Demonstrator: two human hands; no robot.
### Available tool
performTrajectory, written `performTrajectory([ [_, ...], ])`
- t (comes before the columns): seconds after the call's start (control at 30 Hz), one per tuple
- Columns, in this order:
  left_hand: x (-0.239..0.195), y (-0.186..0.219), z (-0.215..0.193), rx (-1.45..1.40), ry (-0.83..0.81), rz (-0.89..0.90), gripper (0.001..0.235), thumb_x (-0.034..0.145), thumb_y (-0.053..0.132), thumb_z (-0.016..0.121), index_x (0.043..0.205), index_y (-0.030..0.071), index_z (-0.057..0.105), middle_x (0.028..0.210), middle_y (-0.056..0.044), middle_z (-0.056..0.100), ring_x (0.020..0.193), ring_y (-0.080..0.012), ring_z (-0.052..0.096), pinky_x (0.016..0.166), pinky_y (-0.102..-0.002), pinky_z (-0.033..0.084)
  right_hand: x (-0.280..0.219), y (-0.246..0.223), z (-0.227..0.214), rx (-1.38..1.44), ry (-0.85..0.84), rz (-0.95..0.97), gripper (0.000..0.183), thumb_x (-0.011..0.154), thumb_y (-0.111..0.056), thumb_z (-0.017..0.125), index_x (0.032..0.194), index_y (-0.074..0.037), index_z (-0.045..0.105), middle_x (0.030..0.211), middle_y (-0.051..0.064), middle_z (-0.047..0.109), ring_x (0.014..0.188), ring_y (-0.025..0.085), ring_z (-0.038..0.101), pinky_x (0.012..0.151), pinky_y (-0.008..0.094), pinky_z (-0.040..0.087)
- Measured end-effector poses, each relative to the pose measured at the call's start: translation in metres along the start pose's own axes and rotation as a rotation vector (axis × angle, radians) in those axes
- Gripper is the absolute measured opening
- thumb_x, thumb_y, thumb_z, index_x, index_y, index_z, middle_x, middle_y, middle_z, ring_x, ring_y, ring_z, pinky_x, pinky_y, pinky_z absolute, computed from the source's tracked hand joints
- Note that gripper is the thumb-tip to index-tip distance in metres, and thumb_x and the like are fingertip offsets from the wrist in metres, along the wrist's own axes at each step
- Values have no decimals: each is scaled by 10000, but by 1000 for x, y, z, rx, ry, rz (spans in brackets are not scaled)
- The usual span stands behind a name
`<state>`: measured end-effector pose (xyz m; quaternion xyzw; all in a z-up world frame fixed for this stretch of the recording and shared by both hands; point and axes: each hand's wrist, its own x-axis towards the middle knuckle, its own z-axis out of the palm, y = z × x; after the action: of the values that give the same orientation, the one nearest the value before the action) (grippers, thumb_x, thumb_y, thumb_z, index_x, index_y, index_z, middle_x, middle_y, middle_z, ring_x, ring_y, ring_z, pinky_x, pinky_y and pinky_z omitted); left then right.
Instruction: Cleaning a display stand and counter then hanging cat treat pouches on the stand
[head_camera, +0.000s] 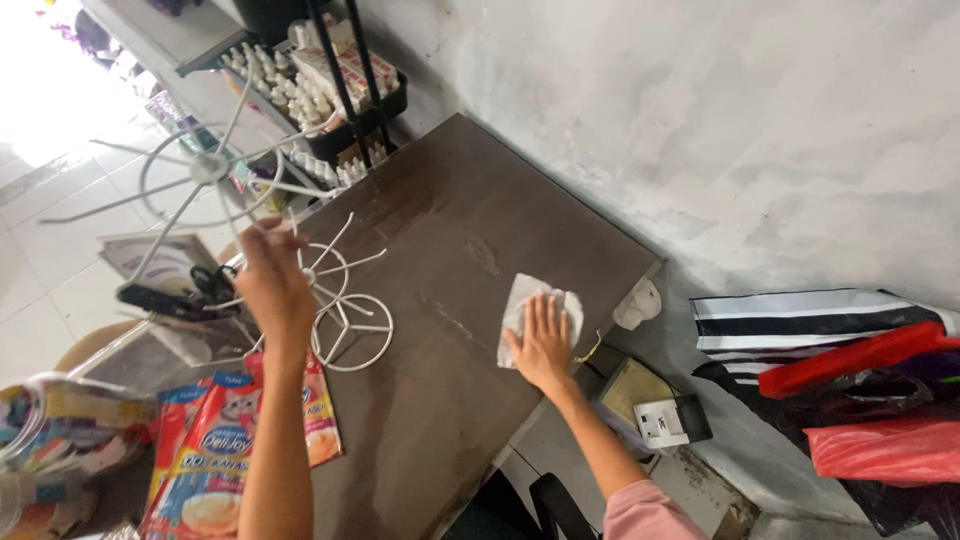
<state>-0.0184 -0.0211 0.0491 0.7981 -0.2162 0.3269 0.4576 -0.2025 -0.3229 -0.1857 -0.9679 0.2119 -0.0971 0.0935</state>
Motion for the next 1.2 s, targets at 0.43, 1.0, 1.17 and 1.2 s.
performTrajectory([
  [0.43,19,52,-52,-536,91,-115,198,1215,105,343,1019,99,369,859,-23,403,654,-78,317,631,-250,348,195,113,9,10,-71,396,903,1017,-635,141,1606,45,68,1692,249,-8,1582,363,-3,1275,460,6],
  [1.0,-135,50,-121,-572,65,-404,194,1152,196,408,1057,63,513,833,-39,480,722,-128,426,715,-293,442,144,-88,121,287,-13,-540,870,940,-487,638,1556,37,318,1627,261,302,1523,388,267,1268,467,175],
  [1.17,-146,45,-136,-489,137,-482,346,1068,290,447,786,90,449,573,-7,390,523,-99,375,536,-268,356,210,89,28,44,74,2,865,976,-545,438,1552,82,284,1620,315,264,1517,445,225,1216,566,149],
  [1.2,-135,49,-138,-522,75,-510,601,1032,505,455,566,147,329,505,-11,348,466,-115,334,454,-289,244,224,114,9,15,13,186,933,998,-575,359,1564,146,187,1641,358,161,1556,433,125,1244,522,86],
])
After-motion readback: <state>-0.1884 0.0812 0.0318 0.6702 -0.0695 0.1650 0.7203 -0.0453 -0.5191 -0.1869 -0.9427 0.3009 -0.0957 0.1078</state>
